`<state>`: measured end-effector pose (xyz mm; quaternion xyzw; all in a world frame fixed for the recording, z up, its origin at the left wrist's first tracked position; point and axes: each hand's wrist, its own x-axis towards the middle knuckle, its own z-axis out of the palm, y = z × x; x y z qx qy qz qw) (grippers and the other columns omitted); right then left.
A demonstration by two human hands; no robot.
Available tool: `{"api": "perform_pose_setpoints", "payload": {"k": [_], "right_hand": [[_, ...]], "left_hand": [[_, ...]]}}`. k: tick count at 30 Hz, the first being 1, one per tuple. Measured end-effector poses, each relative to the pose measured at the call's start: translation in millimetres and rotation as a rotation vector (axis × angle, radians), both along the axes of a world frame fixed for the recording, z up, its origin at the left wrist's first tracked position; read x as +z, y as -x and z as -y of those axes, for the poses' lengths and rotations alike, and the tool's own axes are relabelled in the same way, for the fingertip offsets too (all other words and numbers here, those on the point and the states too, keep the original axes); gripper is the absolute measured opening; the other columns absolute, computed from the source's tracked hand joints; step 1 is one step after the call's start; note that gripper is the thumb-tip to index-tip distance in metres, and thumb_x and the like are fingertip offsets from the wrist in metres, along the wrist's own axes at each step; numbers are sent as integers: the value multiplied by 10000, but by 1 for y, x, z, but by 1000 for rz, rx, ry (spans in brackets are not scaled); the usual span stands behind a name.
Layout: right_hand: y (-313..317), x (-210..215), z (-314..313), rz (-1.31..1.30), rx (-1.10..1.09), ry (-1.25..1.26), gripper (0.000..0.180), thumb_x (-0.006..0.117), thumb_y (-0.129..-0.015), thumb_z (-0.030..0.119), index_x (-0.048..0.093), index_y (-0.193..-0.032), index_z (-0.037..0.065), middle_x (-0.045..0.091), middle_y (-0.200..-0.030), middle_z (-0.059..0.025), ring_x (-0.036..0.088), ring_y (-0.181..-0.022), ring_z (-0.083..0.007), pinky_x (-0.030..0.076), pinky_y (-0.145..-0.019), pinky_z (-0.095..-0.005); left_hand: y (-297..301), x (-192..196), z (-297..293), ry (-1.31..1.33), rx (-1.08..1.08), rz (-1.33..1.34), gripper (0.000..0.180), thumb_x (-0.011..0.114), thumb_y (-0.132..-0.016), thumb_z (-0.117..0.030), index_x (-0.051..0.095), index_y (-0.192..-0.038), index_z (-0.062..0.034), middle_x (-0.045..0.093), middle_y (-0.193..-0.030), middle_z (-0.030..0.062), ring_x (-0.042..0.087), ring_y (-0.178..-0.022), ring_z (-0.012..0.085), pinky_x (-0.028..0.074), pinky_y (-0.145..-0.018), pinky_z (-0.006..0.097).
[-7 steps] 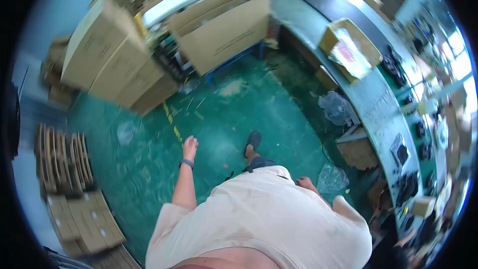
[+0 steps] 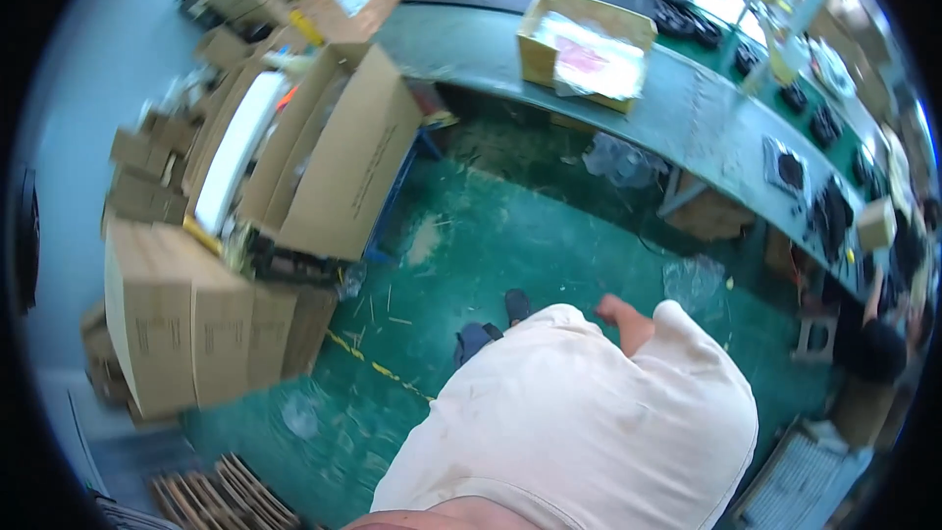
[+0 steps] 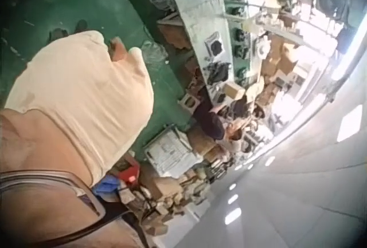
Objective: Packaging bicycle seats into plastic bags and placing them on a conveyor belt.
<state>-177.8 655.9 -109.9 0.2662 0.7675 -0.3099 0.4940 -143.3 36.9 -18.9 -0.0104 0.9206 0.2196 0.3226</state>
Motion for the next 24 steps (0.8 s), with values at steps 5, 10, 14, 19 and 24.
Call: {"api": "perform_pose_setpoints", "payload": {"k": [5, 10, 14, 19, 24], "right_hand": [[198, 95, 47, -597, -355, 102, 450, 717, -979, 276, 705, -1327, -8, 777, -1125, -179, 768, -918, -266, 618, -825, -401], [308, 137, 45, -594, -329, 141, 493, 700, -1016, 270, 649, -1429, 6, 776, -1104, -170, 768, -888, -250, 617, -810, -381], [299, 85, -9, -430, -361, -141, 496, 744, -974, 288, 685, -1366, -11, 779, -1072, -178, 753, -837, -235, 616, -714, -404], [306, 91, -58, -263, -634, -79, 455, 743, -982, 299, 709, -1328, 7, 761, -1060, -127, 721, -811, -225, 600, -658, -389], [403, 161, -140, -467, -1255, 108, 495, 714, -1028, 307, 610, -1465, 100, 723, -1111, -63, 722, -960, -195, 599, -776, -358]], "left_hand": [[203, 49, -11, 181, -26, 222, 371, 636, -1027, -406, 762, -1113, -67, 746, -1078, 211, 712, -963, 343, 575, -841, 481], [367, 14, -3, 356, 42, 426, 415, 626, -1028, -430, 760, -1113, -47, 740, -1153, 252, 714, -1042, 381, 570, -889, 489], [482, -26, -10, 508, 65, 583, 451, 618, -1029, -450, 759, -1112, -30, 735, -1212, 285, 716, -1105, 410, 565, -927, 496], [717, -2, -143, -210, -16, -211, 530, 712, -992, -362, 648, -1368, 6, 738, -1215, 271, 709, -1145, 431, 558, -991, 491], [894, 146, -404, -557, -233, -273, 575, 663, -1064, -313, 529, -1531, -6, 706, -1367, 233, 695, -1251, 343, 531, -1080, 437]]}}
